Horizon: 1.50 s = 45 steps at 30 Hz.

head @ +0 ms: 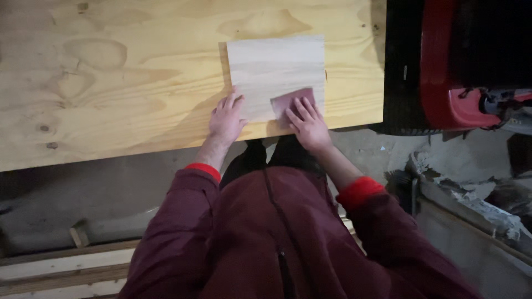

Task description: The person sands a small rectangular wooden board on a workbench using a sanding block. They repeatedly rub the sanding block across the surface of the board, moving it back and forth to smooth the wood.

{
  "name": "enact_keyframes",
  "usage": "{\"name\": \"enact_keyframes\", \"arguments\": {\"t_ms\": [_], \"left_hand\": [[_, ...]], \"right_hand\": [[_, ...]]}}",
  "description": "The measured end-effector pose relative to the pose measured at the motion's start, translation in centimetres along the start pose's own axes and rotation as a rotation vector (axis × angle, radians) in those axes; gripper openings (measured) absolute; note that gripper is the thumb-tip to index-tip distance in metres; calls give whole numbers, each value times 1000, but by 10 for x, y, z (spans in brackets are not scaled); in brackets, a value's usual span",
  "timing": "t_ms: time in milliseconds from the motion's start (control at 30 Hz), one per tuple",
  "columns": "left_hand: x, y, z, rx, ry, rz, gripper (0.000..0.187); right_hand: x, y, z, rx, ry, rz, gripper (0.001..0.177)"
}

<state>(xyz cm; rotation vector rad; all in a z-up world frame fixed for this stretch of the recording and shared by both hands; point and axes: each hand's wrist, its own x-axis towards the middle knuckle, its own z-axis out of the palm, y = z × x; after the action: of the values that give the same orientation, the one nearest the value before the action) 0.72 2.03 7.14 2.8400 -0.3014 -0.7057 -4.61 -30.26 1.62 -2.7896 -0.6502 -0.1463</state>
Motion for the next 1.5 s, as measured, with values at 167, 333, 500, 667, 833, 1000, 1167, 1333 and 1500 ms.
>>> {"name": "enact_keyframes", "arguments": {"t_ms": [167,333,500,667,833,1000,1167,1333,1500], "left_hand": [[-3,4,21,-18,84,30,78],[-19,22,110,36,297,347,43],[-36,39,132,15,516,449,48],[-37,46,120,101,175,370,84],[-34,58,119,80,282,389,68],[-33,77,99,112,-6,210,95],[-37,81,85,93,87,226,85],[-29,83,81,45,75,213,76],[-27,87,75,182,18,218,95]], "right_hand": [[46,4,16,13,-33,94,58],[90,41,11,-7,-72,112,61],[141,55,24,-43,-95,108,55],[215,23,25,25,-388,79,59],[249,-33,56,-48,-260,-167,62],[221,-82,84,-33,-364,-240,56],[239,-43,70,-6,-166,-307,54],[240,26,53,-23,-131,-200,58],[185,89,19,19,-40,-7,60]]}}
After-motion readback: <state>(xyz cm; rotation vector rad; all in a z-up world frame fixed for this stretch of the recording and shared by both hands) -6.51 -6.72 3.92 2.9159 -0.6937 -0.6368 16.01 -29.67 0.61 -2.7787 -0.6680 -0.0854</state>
